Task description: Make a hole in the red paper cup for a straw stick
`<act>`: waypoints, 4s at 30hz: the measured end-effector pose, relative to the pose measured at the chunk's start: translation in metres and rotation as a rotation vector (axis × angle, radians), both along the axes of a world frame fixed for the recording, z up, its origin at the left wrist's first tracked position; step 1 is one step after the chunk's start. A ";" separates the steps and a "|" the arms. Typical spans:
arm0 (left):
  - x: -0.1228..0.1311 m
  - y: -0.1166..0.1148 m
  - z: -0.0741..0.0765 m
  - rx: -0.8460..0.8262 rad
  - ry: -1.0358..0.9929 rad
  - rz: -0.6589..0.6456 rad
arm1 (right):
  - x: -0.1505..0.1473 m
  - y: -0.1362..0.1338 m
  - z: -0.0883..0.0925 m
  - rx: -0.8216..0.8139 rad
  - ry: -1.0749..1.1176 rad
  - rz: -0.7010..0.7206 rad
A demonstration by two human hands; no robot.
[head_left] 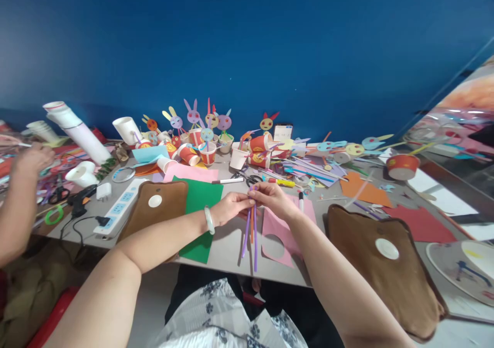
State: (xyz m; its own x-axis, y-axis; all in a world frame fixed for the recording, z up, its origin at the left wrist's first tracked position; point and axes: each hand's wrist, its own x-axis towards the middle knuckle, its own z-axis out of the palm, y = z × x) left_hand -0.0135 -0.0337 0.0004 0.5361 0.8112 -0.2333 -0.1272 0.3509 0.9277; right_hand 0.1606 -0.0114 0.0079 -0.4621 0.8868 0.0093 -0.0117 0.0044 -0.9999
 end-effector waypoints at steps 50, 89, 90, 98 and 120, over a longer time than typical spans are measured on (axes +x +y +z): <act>-0.002 0.002 -0.013 -0.014 -0.107 0.125 | -0.008 0.002 -0.014 0.144 -0.099 -0.135; 0.005 -0.004 -0.014 -0.174 -0.201 0.200 | -0.014 0.004 -0.023 0.310 -0.209 -0.243; 0.005 -0.004 -0.014 -0.178 -0.209 0.197 | -0.013 0.004 -0.022 0.348 -0.228 -0.247; 0.004 -0.006 -0.008 -0.212 -0.224 0.167 | -0.010 0.005 -0.021 0.363 -0.235 -0.175; 0.006 -0.001 -0.024 -0.128 -0.136 0.193 | -0.014 0.006 -0.015 0.192 -0.205 -0.279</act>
State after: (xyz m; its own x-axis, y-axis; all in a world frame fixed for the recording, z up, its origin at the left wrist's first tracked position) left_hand -0.0074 -0.0350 -0.0240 0.4078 0.8700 -0.2772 -0.3235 0.4215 0.8471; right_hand 0.1469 -0.0051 -0.0069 -0.2131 0.9696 0.1199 0.2161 0.1664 -0.9621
